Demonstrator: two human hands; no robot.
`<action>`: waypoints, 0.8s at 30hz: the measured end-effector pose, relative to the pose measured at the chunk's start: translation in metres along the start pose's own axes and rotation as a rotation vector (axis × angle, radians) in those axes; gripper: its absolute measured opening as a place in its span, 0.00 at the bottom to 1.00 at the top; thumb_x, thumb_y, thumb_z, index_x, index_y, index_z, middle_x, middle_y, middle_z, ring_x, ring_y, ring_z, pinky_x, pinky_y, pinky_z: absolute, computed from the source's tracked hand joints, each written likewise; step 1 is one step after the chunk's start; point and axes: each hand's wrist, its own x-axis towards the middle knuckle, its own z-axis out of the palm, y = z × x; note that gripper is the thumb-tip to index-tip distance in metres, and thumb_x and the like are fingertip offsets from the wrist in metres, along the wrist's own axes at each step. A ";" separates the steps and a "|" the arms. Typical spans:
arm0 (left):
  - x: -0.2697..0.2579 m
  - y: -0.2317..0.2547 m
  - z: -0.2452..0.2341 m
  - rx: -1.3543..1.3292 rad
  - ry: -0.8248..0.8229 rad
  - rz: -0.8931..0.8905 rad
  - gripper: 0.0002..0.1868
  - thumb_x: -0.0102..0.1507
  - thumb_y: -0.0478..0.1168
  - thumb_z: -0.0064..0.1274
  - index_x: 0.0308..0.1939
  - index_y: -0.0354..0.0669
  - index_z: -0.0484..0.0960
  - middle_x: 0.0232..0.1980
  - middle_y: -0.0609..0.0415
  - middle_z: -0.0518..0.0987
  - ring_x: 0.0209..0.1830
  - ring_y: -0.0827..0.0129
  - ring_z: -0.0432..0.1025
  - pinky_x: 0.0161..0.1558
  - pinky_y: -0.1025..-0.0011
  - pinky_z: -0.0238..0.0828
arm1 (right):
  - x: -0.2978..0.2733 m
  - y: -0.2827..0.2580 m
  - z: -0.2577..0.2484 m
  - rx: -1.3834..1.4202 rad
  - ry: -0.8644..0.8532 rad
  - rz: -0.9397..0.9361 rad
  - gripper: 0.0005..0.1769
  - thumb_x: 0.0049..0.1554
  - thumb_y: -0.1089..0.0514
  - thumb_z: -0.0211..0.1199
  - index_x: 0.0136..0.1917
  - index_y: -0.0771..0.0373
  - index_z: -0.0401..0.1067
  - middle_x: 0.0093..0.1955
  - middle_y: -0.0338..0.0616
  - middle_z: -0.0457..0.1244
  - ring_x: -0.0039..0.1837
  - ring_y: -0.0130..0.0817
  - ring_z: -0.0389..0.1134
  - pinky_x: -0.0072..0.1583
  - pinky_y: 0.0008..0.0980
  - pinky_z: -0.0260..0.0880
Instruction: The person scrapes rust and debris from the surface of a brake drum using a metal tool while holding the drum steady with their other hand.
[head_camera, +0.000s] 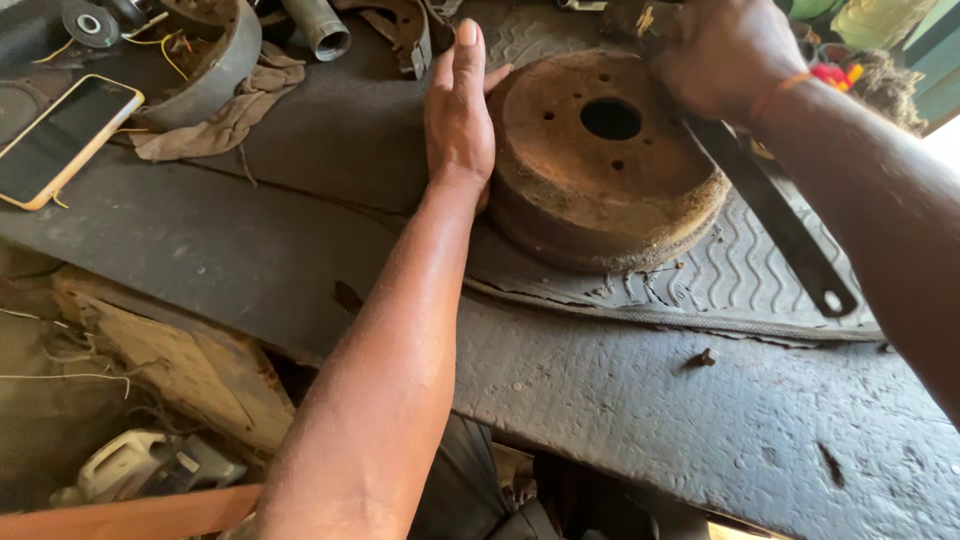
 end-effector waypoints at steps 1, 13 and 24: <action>-0.001 0.001 0.000 -0.004 -0.001 -0.001 0.58 0.63 0.78 0.40 0.74 0.26 0.63 0.73 0.33 0.69 0.65 0.50 0.76 0.67 0.59 0.68 | 0.004 -0.003 0.003 0.077 0.002 0.026 0.20 0.60 0.48 0.62 0.49 0.68 0.79 0.45 0.60 0.70 0.45 0.55 0.72 0.45 0.50 0.73; -0.005 0.010 0.001 -0.065 -0.043 0.070 0.48 0.69 0.73 0.43 0.68 0.28 0.75 0.63 0.41 0.78 0.63 0.56 0.74 0.68 0.59 0.72 | 0.051 -0.076 -0.021 0.126 -0.097 -0.039 0.23 0.64 0.42 0.56 0.55 0.62 0.79 0.48 0.58 0.71 0.46 0.55 0.72 0.45 0.53 0.73; 0.002 -0.003 -0.001 -0.023 -0.011 0.104 0.48 0.69 0.71 0.40 0.70 0.26 0.72 0.68 0.39 0.76 0.67 0.54 0.73 0.68 0.59 0.73 | -0.005 -0.016 -0.021 0.243 -0.041 0.133 0.17 0.58 0.54 0.60 0.57 0.61 0.80 0.45 0.60 0.70 0.44 0.58 0.72 0.44 0.54 0.72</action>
